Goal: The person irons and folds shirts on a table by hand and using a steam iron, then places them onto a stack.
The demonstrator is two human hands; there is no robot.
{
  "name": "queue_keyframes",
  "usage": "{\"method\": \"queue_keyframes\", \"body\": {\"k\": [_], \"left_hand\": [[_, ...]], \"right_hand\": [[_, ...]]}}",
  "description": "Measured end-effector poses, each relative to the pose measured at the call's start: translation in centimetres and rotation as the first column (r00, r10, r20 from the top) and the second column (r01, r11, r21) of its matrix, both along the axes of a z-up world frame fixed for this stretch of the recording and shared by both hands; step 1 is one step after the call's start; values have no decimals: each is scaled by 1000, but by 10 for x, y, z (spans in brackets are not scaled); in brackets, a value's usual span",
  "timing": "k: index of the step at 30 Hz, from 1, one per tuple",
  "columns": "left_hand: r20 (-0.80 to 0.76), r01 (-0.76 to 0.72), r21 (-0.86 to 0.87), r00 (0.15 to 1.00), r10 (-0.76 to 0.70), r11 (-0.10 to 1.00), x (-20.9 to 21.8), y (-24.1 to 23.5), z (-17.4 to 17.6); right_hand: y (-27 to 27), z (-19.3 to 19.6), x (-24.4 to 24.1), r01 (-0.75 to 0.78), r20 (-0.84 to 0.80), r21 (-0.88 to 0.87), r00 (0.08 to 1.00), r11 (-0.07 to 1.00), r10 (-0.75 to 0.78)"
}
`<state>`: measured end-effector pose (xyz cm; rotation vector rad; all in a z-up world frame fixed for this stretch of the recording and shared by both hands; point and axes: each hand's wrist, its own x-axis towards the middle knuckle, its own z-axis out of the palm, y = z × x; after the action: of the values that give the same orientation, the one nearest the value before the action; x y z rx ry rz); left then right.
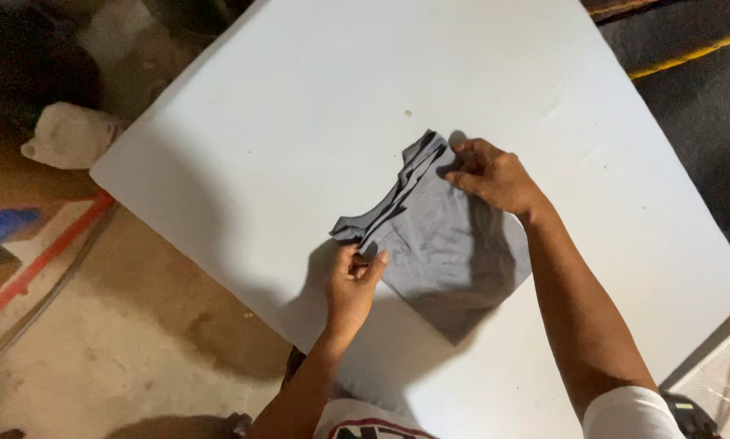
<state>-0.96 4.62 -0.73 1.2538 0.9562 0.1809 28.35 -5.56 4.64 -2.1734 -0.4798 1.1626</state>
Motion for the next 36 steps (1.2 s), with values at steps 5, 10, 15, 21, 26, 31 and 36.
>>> {"method": "queue_keyframes", "body": {"k": [5, 10, 15, 21, 26, 31, 36], "left_hand": [[18, -155, -43, 988, 156, 987, 2, -7, -7], [40, -155, 145, 988, 151, 977, -5, 4, 0], [22, -232, 259, 972, 235, 937, 8, 21, 1], [-207, 95, 458, 978, 2, 884, 14, 24, -3], [230, -38, -15, 972, 40, 999, 13, 26, 48], [501, 24, 57, 864, -49, 998, 14, 25, 129], [333, 271, 658, 732, -594, 703, 17, -12, 142]], "right_hand": [[3, -15, 3, -313, 609, 134, 775, 940, 171], [12, -13, 6, -202, 604, 152, 794, 967, 71], [28, -17, 3, -232, 631, 200, 773, 952, 55], [21, -13, 11, -218, 554, -26, 810, 976, 195], [-18, 64, -2, 11, 376, 297, 918, 955, -127], [-82, 164, -21, -14, 417, 618, 854, 786, -312], [-179, 151, -51, -84, 593, 532, 748, 843, -299]]}}
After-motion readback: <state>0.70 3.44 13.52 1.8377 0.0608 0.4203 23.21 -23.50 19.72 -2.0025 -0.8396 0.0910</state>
